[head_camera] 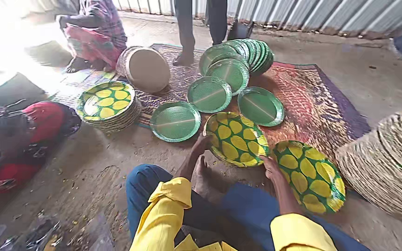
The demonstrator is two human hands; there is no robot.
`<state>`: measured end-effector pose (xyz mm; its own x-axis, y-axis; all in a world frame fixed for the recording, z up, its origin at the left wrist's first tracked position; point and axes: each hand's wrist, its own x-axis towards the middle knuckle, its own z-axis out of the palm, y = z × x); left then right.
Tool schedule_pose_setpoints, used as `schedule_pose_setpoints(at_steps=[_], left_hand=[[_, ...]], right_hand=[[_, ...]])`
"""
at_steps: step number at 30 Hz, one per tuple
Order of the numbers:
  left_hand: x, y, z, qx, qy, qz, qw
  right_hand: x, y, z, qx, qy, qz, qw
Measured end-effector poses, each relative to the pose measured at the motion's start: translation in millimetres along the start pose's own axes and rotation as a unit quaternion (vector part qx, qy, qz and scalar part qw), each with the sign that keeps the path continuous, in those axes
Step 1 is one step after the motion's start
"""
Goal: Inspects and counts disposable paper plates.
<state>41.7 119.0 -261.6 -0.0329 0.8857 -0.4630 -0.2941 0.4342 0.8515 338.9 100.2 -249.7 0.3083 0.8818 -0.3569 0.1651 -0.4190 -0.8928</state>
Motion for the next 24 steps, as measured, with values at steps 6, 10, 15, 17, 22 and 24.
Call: schedule_pose_setpoints(at_steps=[6, 10, 15, 17, 22, 24], left_hand=[[-79.2, 54.7, 7.6, -0.04, 0.087, 0.02, 0.995], [-126.6, 89.9, -41.4, -0.125, 0.182, 0.082, 0.972], [-160.0, 142.0, -139.4, -0.197, 0.269, 0.221, 0.916], [-158.8, 173.4, -181.3, -0.218, 0.295, 0.268, 0.891], [-124.3, 208.8, -287.9, -0.231, 0.398, 0.261, 0.849], [-113.5, 182.7, -300.7, -0.206, 0.433, 0.238, 0.845]], right_hand=[[-15.9, -39.7, 3.4, 0.122, -0.065, -0.095, 0.986], [-36.6, -83.5, 37.5, 0.144, -0.189, -0.127, 0.963], [-34.8, -86.3, 55.6, 0.049, -0.203, -0.118, 0.971], [-34.0, -73.6, 49.0, 0.057, -0.185, -0.096, 0.976], [-24.7, -32.8, 5.9, 0.083, -0.128, -0.056, 0.987], [-16.6, -26.1, -13.6, 0.103, -0.082, -0.05, 0.99]])
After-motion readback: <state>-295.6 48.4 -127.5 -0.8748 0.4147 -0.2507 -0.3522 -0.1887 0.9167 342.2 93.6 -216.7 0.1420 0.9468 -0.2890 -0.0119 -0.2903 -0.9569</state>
